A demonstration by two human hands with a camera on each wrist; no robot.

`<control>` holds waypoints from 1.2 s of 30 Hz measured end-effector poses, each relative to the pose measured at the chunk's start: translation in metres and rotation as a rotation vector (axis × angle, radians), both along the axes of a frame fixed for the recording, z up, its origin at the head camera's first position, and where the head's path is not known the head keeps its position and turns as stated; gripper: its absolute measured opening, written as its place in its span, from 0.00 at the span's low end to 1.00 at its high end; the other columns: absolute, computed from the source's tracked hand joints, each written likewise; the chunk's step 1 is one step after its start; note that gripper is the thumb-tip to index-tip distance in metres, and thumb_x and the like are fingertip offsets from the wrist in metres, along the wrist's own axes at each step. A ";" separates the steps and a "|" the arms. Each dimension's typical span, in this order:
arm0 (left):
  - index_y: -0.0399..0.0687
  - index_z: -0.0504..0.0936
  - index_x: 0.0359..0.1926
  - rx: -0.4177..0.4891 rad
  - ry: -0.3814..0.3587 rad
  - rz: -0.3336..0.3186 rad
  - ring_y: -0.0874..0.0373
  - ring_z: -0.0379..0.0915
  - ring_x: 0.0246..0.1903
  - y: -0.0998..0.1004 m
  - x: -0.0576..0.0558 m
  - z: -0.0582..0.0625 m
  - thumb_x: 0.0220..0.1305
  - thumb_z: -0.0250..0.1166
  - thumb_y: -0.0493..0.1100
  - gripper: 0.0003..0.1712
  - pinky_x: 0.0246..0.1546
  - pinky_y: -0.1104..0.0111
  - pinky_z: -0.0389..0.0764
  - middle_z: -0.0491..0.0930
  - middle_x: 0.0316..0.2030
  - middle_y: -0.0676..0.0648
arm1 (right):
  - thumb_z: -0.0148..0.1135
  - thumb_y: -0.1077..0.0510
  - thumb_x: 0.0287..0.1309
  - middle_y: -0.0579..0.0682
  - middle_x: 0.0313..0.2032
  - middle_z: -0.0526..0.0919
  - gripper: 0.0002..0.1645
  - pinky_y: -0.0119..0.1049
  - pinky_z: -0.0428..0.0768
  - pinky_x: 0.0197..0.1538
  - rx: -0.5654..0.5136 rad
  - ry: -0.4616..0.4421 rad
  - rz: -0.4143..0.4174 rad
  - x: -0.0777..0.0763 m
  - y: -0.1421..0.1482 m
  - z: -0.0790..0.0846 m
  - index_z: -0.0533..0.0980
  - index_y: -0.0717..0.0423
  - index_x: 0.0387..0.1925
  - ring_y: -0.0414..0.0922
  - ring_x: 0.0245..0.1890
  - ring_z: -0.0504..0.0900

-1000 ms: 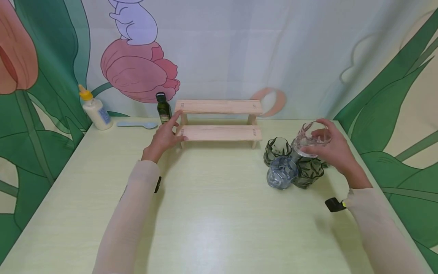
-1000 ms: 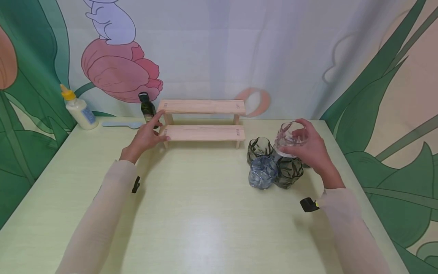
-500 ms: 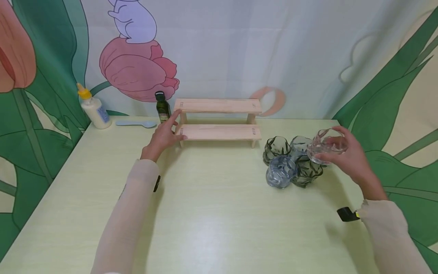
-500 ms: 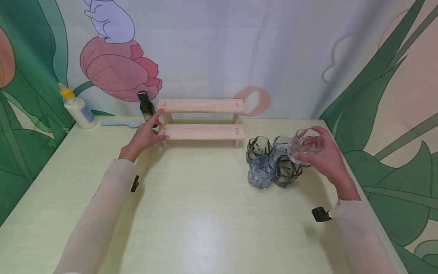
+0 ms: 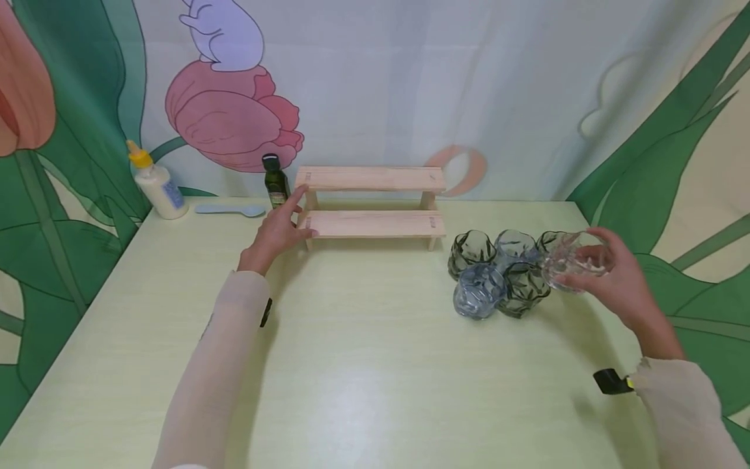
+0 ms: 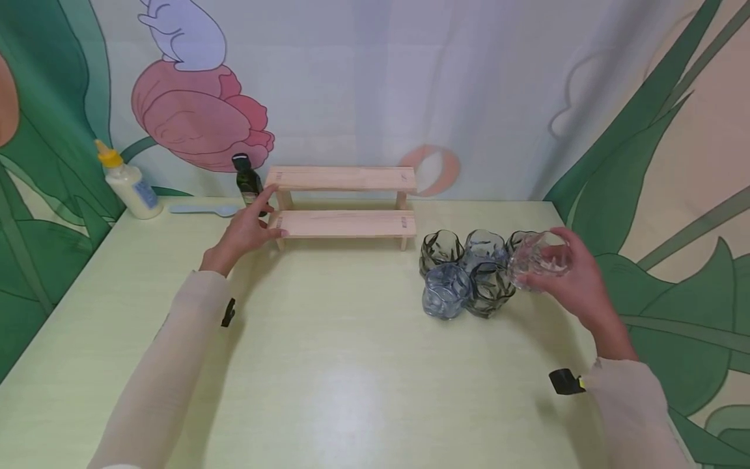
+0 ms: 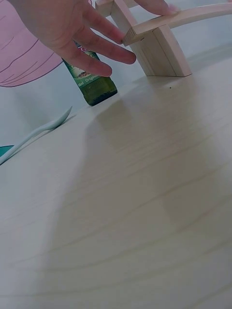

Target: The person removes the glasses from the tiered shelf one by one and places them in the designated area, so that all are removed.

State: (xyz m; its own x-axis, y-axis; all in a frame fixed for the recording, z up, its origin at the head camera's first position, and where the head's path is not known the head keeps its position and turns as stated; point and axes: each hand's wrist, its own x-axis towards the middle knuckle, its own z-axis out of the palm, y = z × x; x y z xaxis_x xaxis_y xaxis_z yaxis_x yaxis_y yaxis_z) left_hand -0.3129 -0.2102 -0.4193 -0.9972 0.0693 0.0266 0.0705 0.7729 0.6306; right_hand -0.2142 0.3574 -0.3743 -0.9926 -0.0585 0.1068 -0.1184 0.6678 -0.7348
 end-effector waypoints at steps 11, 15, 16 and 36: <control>0.69 0.45 0.79 -0.008 0.000 0.005 0.36 0.78 0.53 -0.001 -0.001 0.000 0.61 0.72 0.43 0.56 0.52 0.45 0.76 0.71 0.65 0.35 | 0.74 0.56 0.56 0.29 0.46 0.75 0.55 0.21 0.71 0.39 -0.018 0.008 -0.006 0.006 0.011 -0.008 0.52 0.44 0.77 0.28 0.47 0.70; 0.69 0.45 0.79 -0.002 0.002 0.008 0.36 0.78 0.52 -0.001 0.000 0.001 0.61 0.72 0.43 0.57 0.51 0.45 0.77 0.71 0.65 0.35 | 0.74 0.55 0.56 0.28 0.45 0.75 0.55 0.21 0.72 0.38 0.002 0.003 0.001 0.006 0.015 -0.014 0.52 0.47 0.77 0.28 0.46 0.70; 0.69 0.45 0.79 -0.001 0.003 0.010 0.36 0.78 0.52 -0.001 0.000 0.001 0.61 0.72 0.43 0.57 0.51 0.45 0.77 0.71 0.65 0.35 | 0.74 0.55 0.56 0.28 0.45 0.75 0.55 0.21 0.72 0.38 0.006 0.001 0.003 0.007 0.016 -0.016 0.52 0.48 0.77 0.28 0.46 0.69; 0.68 0.45 0.79 -0.001 0.012 0.006 0.36 0.79 0.52 0.000 0.000 0.000 0.61 0.73 0.43 0.57 0.50 0.46 0.78 0.72 0.64 0.34 | 0.75 0.55 0.55 0.57 0.55 0.74 0.58 0.32 0.66 0.41 0.041 -0.043 -0.015 0.003 0.019 -0.068 0.48 0.55 0.77 0.46 0.47 0.64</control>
State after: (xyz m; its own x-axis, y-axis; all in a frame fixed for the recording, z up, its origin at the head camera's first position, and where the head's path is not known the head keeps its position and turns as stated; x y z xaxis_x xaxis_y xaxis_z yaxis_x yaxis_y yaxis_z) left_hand -0.3133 -0.2099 -0.4195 -0.9973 0.0632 0.0380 0.0730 0.7740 0.6289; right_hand -0.2115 0.3760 -0.4422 -0.9969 -0.0474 0.0621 -0.0775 0.6991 -0.7108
